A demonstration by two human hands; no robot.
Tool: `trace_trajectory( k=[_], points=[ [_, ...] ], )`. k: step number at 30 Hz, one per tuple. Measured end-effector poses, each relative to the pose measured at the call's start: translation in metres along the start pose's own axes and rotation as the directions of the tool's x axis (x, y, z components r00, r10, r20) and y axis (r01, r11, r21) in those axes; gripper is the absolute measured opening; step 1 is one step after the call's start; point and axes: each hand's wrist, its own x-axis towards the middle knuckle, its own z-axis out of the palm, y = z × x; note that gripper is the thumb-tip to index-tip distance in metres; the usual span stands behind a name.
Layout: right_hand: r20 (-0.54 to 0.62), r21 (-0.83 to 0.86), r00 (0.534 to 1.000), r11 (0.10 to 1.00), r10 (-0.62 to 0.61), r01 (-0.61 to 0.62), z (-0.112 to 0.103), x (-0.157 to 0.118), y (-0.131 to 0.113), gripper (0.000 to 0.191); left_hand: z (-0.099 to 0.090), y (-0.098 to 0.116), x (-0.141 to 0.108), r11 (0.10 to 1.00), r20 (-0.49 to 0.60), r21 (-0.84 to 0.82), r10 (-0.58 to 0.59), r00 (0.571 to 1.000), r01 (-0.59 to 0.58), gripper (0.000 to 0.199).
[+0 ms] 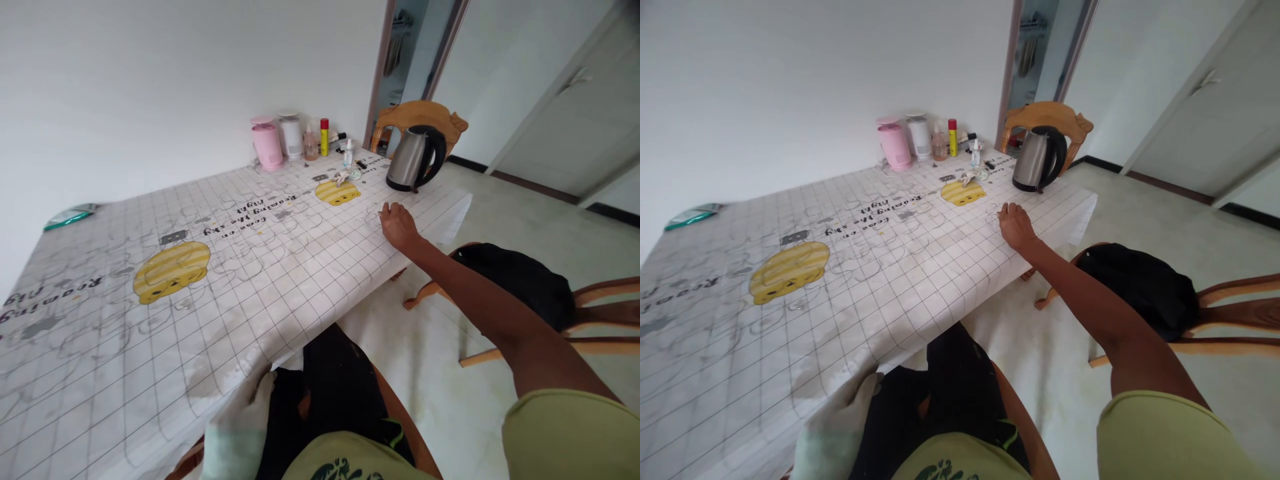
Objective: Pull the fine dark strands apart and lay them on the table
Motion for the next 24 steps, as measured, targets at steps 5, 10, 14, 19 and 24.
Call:
trace_trajectory(
  k=[5,10,14,19,24],
  points=[
    [-0.006,0.015,1.0,1.0,-0.001,0.001,0.0,0.014,-0.007,0.063,0.002,0.029,0.013,0.999,0.035,-0.048,0.012,0.999,-0.011,0.033],
    [-0.005,0.003,1.0,1.0,0.013,-0.013,0.004,0.024,-0.017,0.065,0.007,0.065,0.036,0.984,0.076,-0.06,0.169,0.983,-0.165,0.034],
    [-0.021,0.003,1.0,1.0,0.012,-0.012,0.004,0.019,-0.023,0.061,0.022,0.129,0.082,0.931,0.068,-0.114,0.356,0.932,-0.347,0.044],
    [-0.079,-0.043,0.997,0.999,-0.013,0.01,-0.006,0.007,-0.032,0.056,0.08,0.231,0.158,0.871,0.081,-0.114,0.488,0.869,-0.479,0.062],
    [-0.106,-0.055,0.994,0.998,-0.032,0.026,-0.007,-0.008,-0.034,0.049,0.137,0.29,0.185,0.842,0.155,-0.141,0.538,0.829,-0.52,0.061]
  ],
)
